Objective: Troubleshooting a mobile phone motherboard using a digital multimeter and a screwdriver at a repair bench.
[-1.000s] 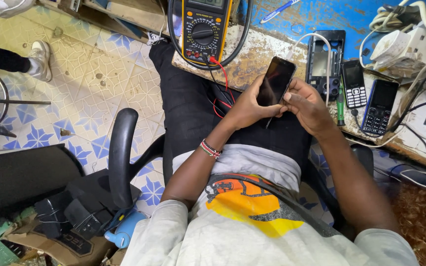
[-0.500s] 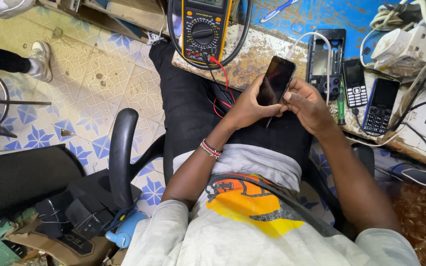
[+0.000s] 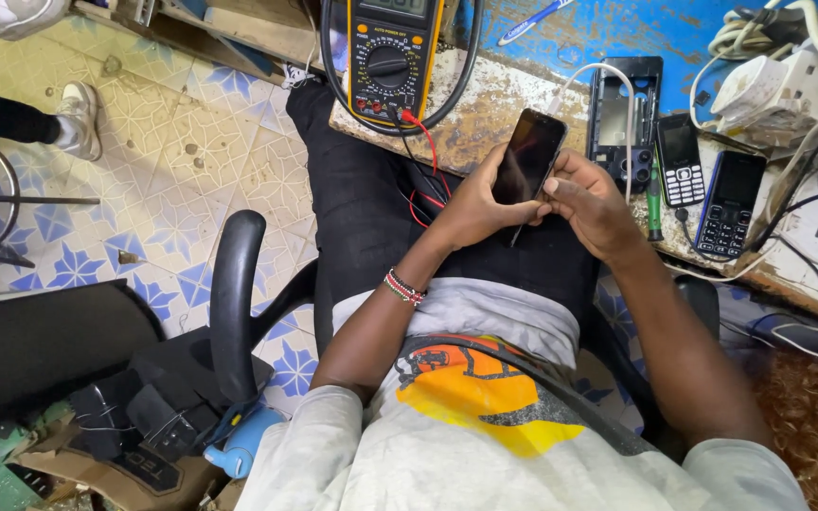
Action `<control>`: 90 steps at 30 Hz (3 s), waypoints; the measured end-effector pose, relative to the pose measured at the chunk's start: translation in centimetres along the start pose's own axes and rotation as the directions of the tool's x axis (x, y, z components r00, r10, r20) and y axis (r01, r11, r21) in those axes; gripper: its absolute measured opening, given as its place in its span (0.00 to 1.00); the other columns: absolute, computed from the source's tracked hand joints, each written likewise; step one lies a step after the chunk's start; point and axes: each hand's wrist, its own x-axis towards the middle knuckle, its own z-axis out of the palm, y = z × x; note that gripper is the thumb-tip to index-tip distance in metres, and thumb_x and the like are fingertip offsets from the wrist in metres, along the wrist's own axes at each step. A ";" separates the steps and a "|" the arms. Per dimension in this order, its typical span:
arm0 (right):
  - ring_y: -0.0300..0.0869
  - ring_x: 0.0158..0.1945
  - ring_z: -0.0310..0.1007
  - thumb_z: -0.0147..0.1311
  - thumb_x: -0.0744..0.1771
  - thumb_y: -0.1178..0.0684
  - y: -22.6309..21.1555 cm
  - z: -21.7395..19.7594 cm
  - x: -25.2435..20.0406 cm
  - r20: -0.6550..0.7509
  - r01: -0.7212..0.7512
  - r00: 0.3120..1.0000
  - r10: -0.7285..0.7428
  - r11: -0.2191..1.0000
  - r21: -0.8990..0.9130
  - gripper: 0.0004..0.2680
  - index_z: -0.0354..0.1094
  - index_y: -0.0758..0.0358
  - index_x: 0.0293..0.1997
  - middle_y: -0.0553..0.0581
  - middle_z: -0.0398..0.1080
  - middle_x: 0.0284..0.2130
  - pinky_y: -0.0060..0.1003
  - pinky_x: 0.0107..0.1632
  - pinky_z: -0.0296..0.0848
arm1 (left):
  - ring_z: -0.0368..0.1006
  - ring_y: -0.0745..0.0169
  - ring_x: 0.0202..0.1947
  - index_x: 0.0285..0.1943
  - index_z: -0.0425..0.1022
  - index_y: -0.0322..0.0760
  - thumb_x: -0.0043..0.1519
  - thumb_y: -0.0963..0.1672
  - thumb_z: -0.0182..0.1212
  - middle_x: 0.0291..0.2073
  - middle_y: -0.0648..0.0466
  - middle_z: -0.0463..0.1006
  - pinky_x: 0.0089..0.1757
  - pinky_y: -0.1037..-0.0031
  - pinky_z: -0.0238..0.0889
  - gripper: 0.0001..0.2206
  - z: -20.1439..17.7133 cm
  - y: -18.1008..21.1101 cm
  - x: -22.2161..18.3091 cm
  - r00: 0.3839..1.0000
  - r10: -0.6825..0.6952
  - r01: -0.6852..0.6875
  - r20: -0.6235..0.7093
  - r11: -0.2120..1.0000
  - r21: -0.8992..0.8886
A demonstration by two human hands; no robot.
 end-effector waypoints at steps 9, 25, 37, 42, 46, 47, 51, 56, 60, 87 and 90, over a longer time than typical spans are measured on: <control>0.41 0.36 0.77 0.50 0.71 0.57 0.3 -0.3 0.0 -0.009 -0.008 1.000 0.008 1.000 0.003 0.05 0.61 0.67 0.47 0.62 0.70 0.32 0.44 0.43 0.82 | 0.65 0.38 0.67 0.77 0.58 0.42 0.58 0.45 0.77 0.63 0.37 0.72 0.63 0.43 0.61 0.38 -0.1 -0.9 0.1 1.000 0.022 -0.022 0.006 0.999 -0.033; 0.40 0.37 0.76 0.49 0.71 0.58 1.3 -1.6 -0.1 -0.050 -0.061 0.997 0.059 0.998 -0.023 0.05 0.62 0.68 0.50 0.59 0.69 0.33 0.39 0.47 0.80 | 0.64 0.29 0.67 0.76 0.59 0.39 0.56 0.48 0.75 0.62 0.32 0.71 0.64 0.39 0.59 0.39 0.4 1.6 -0.5 0.999 -0.033 0.035 -0.031 0.998 0.046; 0.39 0.36 0.75 0.49 0.71 0.58 1.2 -1.4 0.0 -0.050 -0.055 0.997 0.054 0.998 -0.009 0.04 0.62 0.67 0.48 0.59 0.70 0.32 0.39 0.46 0.80 | 0.63 0.33 0.68 0.77 0.58 0.41 0.54 0.50 0.77 0.64 0.33 0.70 0.64 0.42 0.60 0.42 0.3 1.8 -0.4 0.996 -0.079 0.081 -0.042 0.996 0.044; 0.39 0.36 0.76 0.49 0.71 0.57 1.3 -1.4 0.0 -0.045 -0.048 0.998 0.048 0.999 0.001 0.04 0.62 0.67 0.48 0.59 0.70 0.32 0.38 0.46 0.80 | 0.63 0.33 0.69 0.78 0.57 0.40 0.54 0.49 0.76 0.64 0.32 0.69 0.63 0.42 0.60 0.42 0.4 1.9 -0.4 0.997 -0.063 0.066 -0.051 0.996 0.053; 0.38 0.35 0.76 0.49 0.71 0.57 0.9 -0.8 -0.1 -0.049 -0.049 0.998 0.049 0.999 0.006 0.04 0.62 0.67 0.48 0.59 0.70 0.31 0.38 0.45 0.80 | 0.61 0.32 0.70 0.78 0.57 0.40 0.55 0.49 0.75 0.65 0.32 0.69 0.64 0.41 0.59 0.42 0.5 1.9 -0.4 0.997 -0.060 0.063 -0.047 0.997 0.048; 0.38 0.35 0.76 0.49 0.71 0.57 0.9 -0.9 0.0 -0.050 -0.049 0.997 0.050 0.999 0.005 0.04 0.62 0.67 0.48 0.59 0.70 0.31 0.38 0.45 0.80 | 0.61 0.32 0.70 0.78 0.57 0.40 0.55 0.49 0.75 0.65 0.32 0.69 0.64 0.41 0.59 0.42 0.5 1.9 -0.5 0.997 -0.061 0.063 -0.046 0.997 0.046; 0.38 0.36 0.76 0.49 0.71 0.58 0.8 -0.9 -0.1 -0.055 -0.048 0.997 0.048 0.999 0.005 0.04 0.63 0.68 0.48 0.59 0.70 0.32 0.37 0.46 0.81 | 0.60 0.29 0.70 0.78 0.57 0.41 0.55 0.49 0.76 0.65 0.32 0.68 0.65 0.39 0.56 0.42 0.5 1.3 -0.4 0.997 -0.058 0.060 -0.041 0.997 0.052; 0.39 0.36 0.77 0.49 0.71 0.58 0.9 -1.0 -0.1 -0.063 -0.048 0.997 0.047 0.999 -0.001 0.04 0.63 0.67 0.48 0.59 0.71 0.32 0.37 0.45 0.81 | 0.60 0.28 0.70 0.78 0.56 0.40 0.55 0.50 0.75 0.65 0.31 0.67 0.64 0.38 0.57 0.42 0.5 1.4 -0.3 0.998 -0.064 0.065 -0.028 0.996 0.057; 0.39 0.36 0.76 0.49 0.71 0.58 1.2 -1.2 0.0 -0.047 -0.041 0.998 0.041 0.999 -0.002 0.04 0.63 0.68 0.48 0.59 0.70 0.31 0.40 0.45 0.81 | 0.59 0.26 0.70 0.78 0.55 0.39 0.56 0.49 0.74 0.65 0.29 0.67 0.65 0.36 0.55 0.41 0.6 1.8 -0.5 0.998 -0.058 0.059 -0.027 0.996 0.061; 0.41 0.36 0.76 0.52 0.71 0.56 0.4 -0.3 -0.1 -0.035 -0.029 0.999 0.029 1.000 -0.008 0.06 0.62 0.68 0.47 0.60 0.69 0.31 0.44 0.41 0.81 | 0.67 0.36 0.66 0.77 0.57 0.40 0.57 0.48 0.77 0.62 0.35 0.72 0.62 0.43 0.63 0.41 -0.3 0.0 0.2 0.999 0.046 -0.045 -0.004 0.997 0.054; 0.41 0.36 0.76 0.52 0.71 0.55 0.3 -0.3 -0.1 -0.029 -0.028 0.999 0.028 1.000 -0.013 0.06 0.62 0.68 0.47 0.60 0.69 0.31 0.43 0.40 0.81 | 0.67 0.37 0.65 0.77 0.57 0.40 0.58 0.48 0.78 0.62 0.35 0.72 0.62 0.44 0.64 0.40 -0.5 0.0 0.3 0.999 0.053 -0.053 0.005 0.998 0.030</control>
